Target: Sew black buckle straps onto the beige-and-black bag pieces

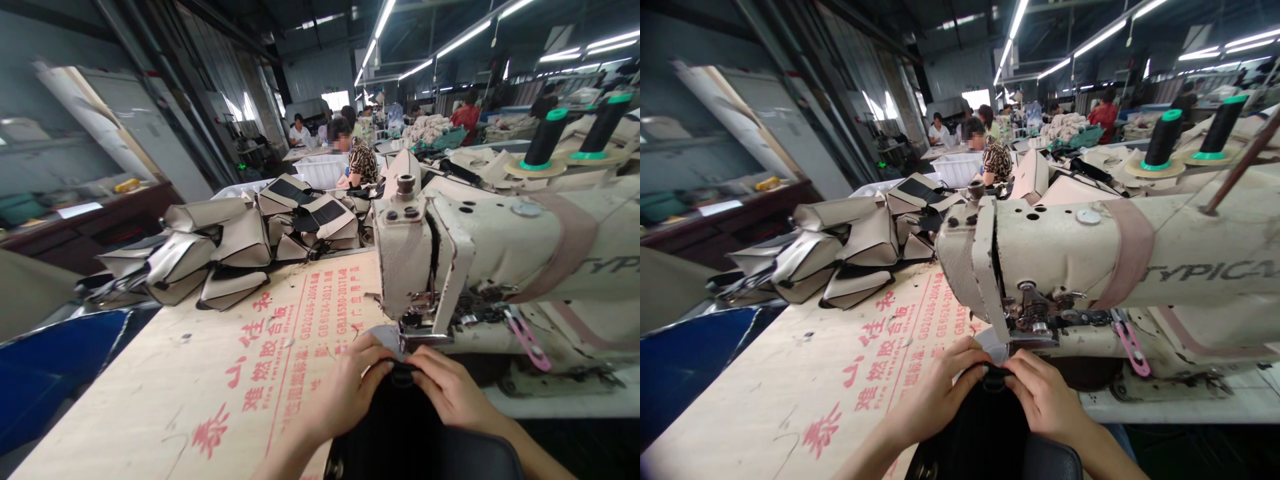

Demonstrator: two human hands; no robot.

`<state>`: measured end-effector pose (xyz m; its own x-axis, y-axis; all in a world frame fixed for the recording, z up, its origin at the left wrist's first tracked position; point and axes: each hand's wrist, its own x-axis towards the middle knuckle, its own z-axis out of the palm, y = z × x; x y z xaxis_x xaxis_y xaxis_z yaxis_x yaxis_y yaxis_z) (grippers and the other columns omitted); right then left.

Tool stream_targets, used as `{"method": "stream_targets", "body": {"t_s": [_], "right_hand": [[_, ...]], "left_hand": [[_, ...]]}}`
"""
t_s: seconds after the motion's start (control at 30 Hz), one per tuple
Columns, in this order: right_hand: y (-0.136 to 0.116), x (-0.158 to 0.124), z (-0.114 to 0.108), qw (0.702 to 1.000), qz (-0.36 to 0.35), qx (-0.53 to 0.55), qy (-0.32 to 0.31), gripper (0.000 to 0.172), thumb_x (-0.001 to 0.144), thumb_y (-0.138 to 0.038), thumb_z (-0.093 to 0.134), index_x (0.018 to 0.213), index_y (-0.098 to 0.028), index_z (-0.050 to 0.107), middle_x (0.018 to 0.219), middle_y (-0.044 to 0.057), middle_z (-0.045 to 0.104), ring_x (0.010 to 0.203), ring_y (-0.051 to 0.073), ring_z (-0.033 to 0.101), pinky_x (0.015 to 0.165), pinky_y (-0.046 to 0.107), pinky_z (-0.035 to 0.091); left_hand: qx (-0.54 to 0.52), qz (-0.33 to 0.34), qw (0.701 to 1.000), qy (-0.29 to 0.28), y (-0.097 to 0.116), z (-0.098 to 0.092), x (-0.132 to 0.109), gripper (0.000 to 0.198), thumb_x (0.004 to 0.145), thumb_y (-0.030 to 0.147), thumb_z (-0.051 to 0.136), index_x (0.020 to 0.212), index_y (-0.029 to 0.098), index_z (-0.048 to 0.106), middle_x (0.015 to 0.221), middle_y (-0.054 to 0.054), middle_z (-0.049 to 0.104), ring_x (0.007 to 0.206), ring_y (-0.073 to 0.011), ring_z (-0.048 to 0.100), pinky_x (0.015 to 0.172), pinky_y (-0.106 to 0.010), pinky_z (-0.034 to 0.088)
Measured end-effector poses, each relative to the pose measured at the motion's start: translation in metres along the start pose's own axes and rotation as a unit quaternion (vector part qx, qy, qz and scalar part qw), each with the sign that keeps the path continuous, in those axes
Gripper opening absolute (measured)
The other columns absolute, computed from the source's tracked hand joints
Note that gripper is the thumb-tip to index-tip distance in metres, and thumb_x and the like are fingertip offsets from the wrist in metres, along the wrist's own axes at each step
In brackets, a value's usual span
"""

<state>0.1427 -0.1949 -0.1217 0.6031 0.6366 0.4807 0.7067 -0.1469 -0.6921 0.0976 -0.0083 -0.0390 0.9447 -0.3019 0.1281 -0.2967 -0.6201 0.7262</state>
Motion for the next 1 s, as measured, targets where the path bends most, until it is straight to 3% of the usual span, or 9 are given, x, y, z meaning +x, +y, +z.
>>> {"method": "stream_targets", "body": {"t_s": [0.1,0.23,0.3,0.37,0.43,0.5,0.63,0.8,1.0], "right_hand": [[0.002,-0.001,0.002,1.000,0.001,0.005,0.022,0.017,0.091,-0.018,0.035,0.096,-0.017,0.051,0.085,0.005,0.052,0.079,0.013,0.052,0.070,0.022,0.043],[0.003,0.000,0.004,1.000,-0.012,0.007,0.025,0.019,0.091,-0.020,0.035,0.094,-0.016,0.053,0.085,0.005,0.054,0.078,0.013,0.053,0.069,0.022,0.043],[0.002,0.003,0.003,1.000,-0.002,0.010,0.029,0.020,0.091,-0.022,0.036,0.094,-0.015,0.055,0.085,0.006,0.055,0.077,0.014,0.053,0.069,0.023,0.042],[-0.001,0.006,0.001,0.999,0.021,0.013,0.039,0.022,0.091,-0.024,0.037,0.093,-0.015,0.057,0.083,0.005,0.056,0.076,0.014,0.054,0.069,0.024,0.042],[-0.006,0.007,-0.002,0.998,0.040,0.018,0.050,0.024,0.092,-0.027,0.038,0.090,-0.016,0.059,0.081,0.005,0.056,0.077,0.015,0.055,0.070,0.024,0.042],[-0.011,0.004,-0.001,0.995,0.060,0.042,0.066,0.027,0.092,-0.031,0.038,0.088,-0.016,0.060,0.081,0.005,0.058,0.079,0.016,0.055,0.072,0.025,0.043],[-0.012,-0.007,0.021,0.966,0.163,0.140,0.142,0.033,0.091,-0.040,0.039,0.097,-0.016,0.061,0.086,0.005,0.062,0.082,0.017,0.057,0.074,0.025,0.045],[0.005,-0.005,0.051,0.917,0.276,0.220,0.186,0.040,0.085,-0.051,0.043,0.093,-0.020,0.065,0.085,0.002,0.065,0.084,0.020,0.059,0.075,0.028,0.048],[0.014,0.006,0.055,0.895,0.313,0.227,0.225,0.043,0.084,-0.053,0.043,0.093,-0.017,0.067,0.093,0.006,0.065,0.093,0.023,0.058,0.082,0.033,0.046]], "left_hand": [[-0.033,-0.023,0.999,0.002,-0.004,-0.001,-0.007,0.023,0.088,0.026,0.042,0.097,0.020,0.063,0.102,-0.004,0.059,0.098,-0.0144,0.054,0.091,-0.028,0.042],[-0.055,-0.107,0.993,-0.020,-0.016,0.004,-0.020,0.030,0.089,0.034,0.040,0.111,0.023,0.058,0.110,-0.001,0.061,0.103,-0.0153,0.053,0.095,-0.030,0.039],[-0.040,-0.144,0.989,0.023,-0.023,0.015,-0.022,0.033,0.090,0.037,0.036,0.101,0.019,0.060,0.097,-0.001,0.065,0.092,-0.0156,0.058,0.085,-0.028,0.044],[-0.004,-0.159,0.982,0.100,-0.025,0.026,-0.020,0.035,0.090,0.038,0.033,0.087,0.016,0.060,0.082,-0.001,0.065,0.077,-0.0151,0.059,0.072,-0.025,0.047],[0.049,-0.155,0.974,0.156,-0.020,0.033,-0.017,0.035,0.091,0.037,0.032,0.079,0.016,0.058,0.071,-0.001,0.062,0.068,-0.0139,0.057,0.063,-0.023,0.044],[0.123,-0.126,0.969,0.172,-0.010,0.032,-0.014,0.032,0.090,0.035,0.033,0.075,0.017,0.056,0.068,0.000,0.060,0.065,-0.0133,0.056,0.061,-0.023,0.042],[0.269,-0.061,0.957,0.092,0.002,0.014,0.000,0.030,0.090,0.030,0.034,0.075,0.018,0.056,0.071,-0.003,0.062,0.066,-0.0150,0.057,0.061,-0.024,0.039],[0.294,-0.086,0.952,-0.018,-0.015,-0.004,0.038,0.026,0.084,0.029,0.042,0.072,0.018,0.063,0.070,-0.005,0.065,0.066,-0.0171,0.060,0.059,-0.024,0.040],[0.180,-0.077,0.981,-0.001,-0.023,-0.016,0.076,0.014,0.072,0.026,0.054,0.071,0.020,0.067,0.075,-0.001,0.068,0.075,-0.0182,0.059,0.070,-0.027,0.046]]}}
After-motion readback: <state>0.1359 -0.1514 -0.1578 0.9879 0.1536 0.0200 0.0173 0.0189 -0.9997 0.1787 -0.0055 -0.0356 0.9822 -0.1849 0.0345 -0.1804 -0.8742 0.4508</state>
